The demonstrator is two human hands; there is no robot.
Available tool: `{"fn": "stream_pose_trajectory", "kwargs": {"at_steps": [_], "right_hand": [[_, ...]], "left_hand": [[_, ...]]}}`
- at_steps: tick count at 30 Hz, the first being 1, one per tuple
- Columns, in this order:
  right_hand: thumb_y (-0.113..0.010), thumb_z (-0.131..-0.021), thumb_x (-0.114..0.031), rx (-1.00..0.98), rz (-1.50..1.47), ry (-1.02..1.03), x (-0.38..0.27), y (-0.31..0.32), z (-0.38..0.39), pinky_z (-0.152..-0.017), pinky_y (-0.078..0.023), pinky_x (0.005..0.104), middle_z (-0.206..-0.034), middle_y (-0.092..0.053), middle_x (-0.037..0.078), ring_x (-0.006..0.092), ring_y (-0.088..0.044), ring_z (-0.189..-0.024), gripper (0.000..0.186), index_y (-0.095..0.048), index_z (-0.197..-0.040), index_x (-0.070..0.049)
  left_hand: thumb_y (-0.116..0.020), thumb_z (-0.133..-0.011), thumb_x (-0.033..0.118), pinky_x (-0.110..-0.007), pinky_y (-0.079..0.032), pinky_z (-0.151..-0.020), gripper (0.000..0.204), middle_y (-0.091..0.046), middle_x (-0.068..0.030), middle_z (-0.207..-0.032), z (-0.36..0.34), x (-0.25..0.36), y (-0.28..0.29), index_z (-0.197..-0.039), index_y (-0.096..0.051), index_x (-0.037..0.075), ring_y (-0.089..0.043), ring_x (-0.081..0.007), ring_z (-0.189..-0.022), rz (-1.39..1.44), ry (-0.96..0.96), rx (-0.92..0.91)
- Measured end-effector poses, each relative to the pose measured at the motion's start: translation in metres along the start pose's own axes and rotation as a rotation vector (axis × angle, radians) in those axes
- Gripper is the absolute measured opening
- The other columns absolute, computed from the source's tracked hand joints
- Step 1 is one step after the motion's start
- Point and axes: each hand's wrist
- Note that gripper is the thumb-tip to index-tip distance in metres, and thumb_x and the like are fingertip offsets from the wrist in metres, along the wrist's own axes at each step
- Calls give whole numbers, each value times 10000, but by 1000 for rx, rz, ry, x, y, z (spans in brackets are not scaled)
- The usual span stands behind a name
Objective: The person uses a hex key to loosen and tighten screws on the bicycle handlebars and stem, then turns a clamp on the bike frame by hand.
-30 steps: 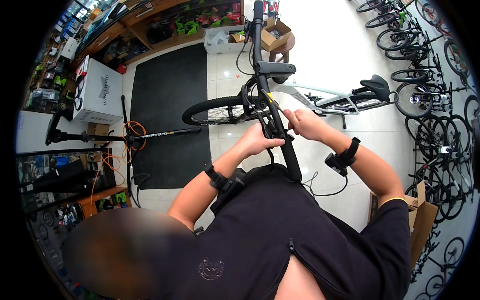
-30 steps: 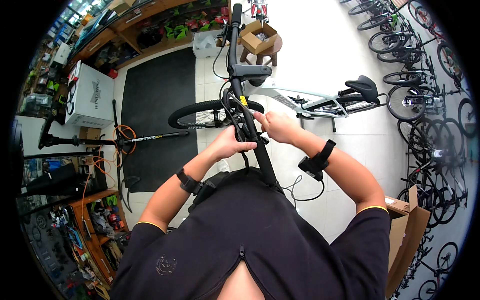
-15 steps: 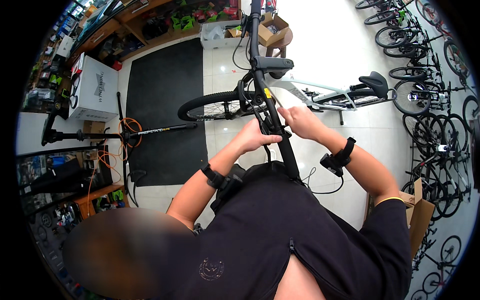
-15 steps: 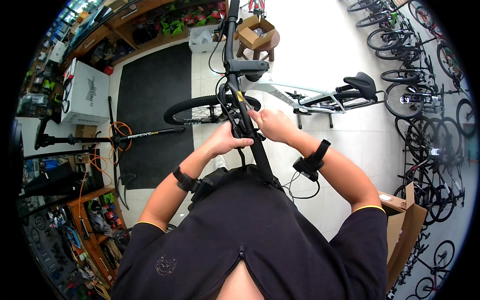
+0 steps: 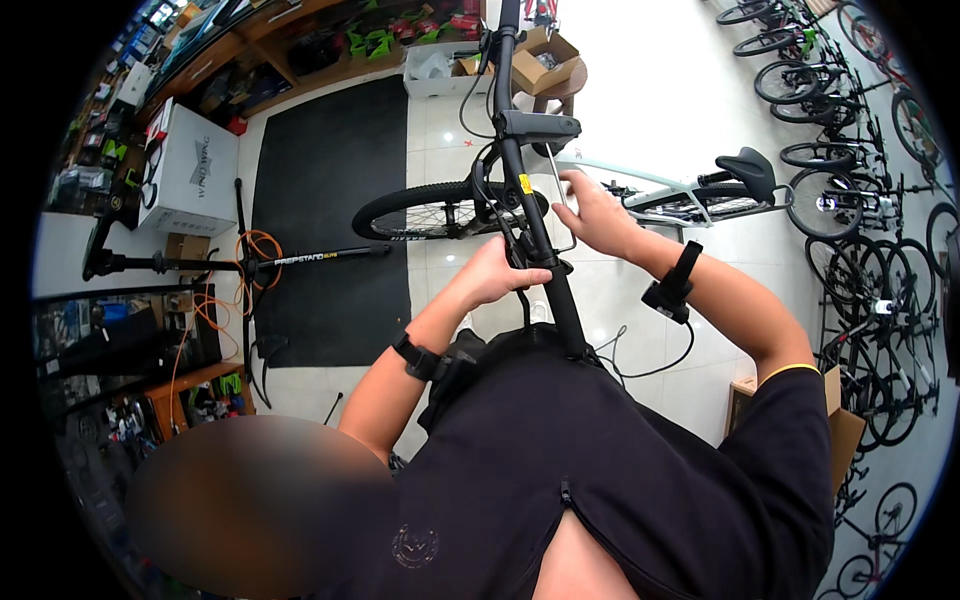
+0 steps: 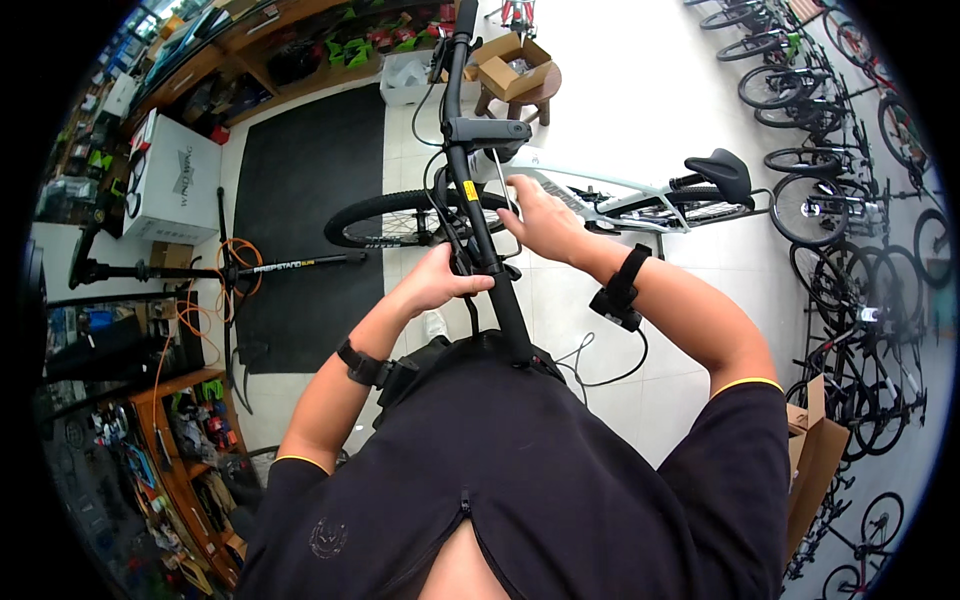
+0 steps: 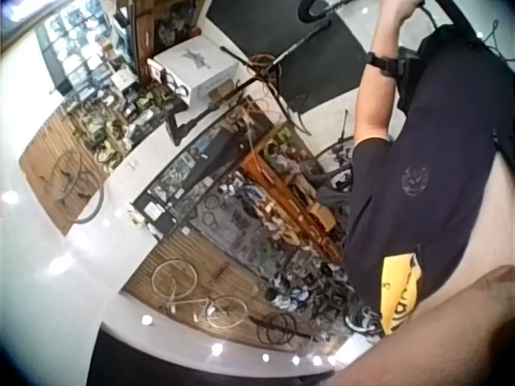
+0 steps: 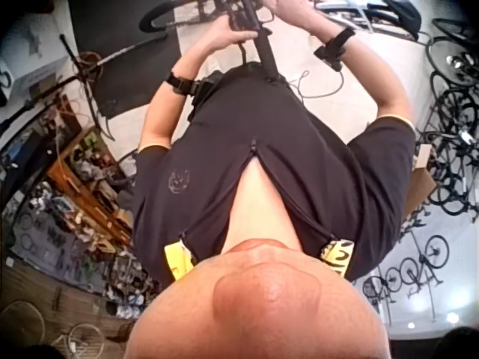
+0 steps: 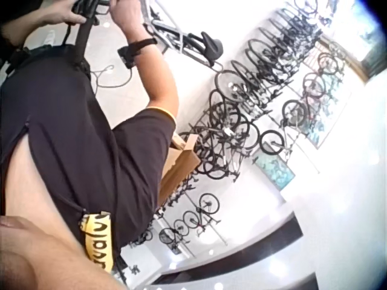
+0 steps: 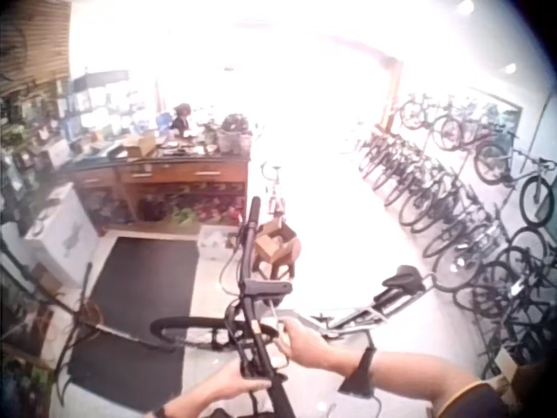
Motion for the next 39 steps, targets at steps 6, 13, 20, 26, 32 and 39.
{"fn": "stream_pose_trajectory", "kwargs": {"at_steps": [6,13,20,26,32,39], "right_hand": [[-716,-846,-140,240,27,643,8,6,-8,-902,-506,414,-1235,-523,169,356,-567,-1069,267,-594,-1057,-31],[-714,-860,-270,-55,185,940,35,21,-15,-1023,-462,443,-1419,-463,163,360,-436,-1304,505,-566,-1255,8],[-714,-740,-481,-175,252,998,38,33,-26,-1019,-457,424,-1297,-532,144,337,-465,-1243,700,-590,-1217,16],[-727,-708,-482,-194,276,1027,36,34,-24,-908,-484,405,-1073,-550,96,284,-507,-1027,562,-626,-1009,-18],[-741,-781,-286,-276,177,1105,28,44,-24,-800,-525,365,-1092,-570,96,273,-524,-1016,296,-646,-915,-40],[-700,-755,-149,-292,200,1209,30,49,-26,-789,-499,351,-994,-571,56,234,-535,-997,175,-662,-914,-87]], "left_hand": [[-873,-753,220,-294,-539,-717,534,-665,-69,-928,7,4,-3,-1102,-555,-30,-640,-130,-791,45,41,79],[-863,-769,178,-304,-546,-794,578,-660,-83,-1012,6,0,-8,-1174,-516,-44,-646,-140,-885,57,111,129],[-870,-766,186,-306,-537,-819,602,-650,-69,-1012,3,12,-11,-1189,-509,-44,-631,-133,-912,26,142,121],[-876,-759,196,-299,-523,-820,613,-640,-58,-1021,-2,7,-11,-1196,-511,-30,-616,-126,-922,1,146,115],[-875,-756,193,-307,-507,-862,616,-640,-60,-1060,2,9,-14,-1206,-518,-30,-607,-131,-951,8,138,130],[-868,-761,171,-304,-505,-856,571,-638,-50,-1038,2,7,-11,-1176,-530,-28,-594,-116,-948,20,153,130]]}}
Point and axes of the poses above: each hand's wrist, its own z-axis away from the middle knuckle, its own y-axis out of the back of the hand, x = y × z
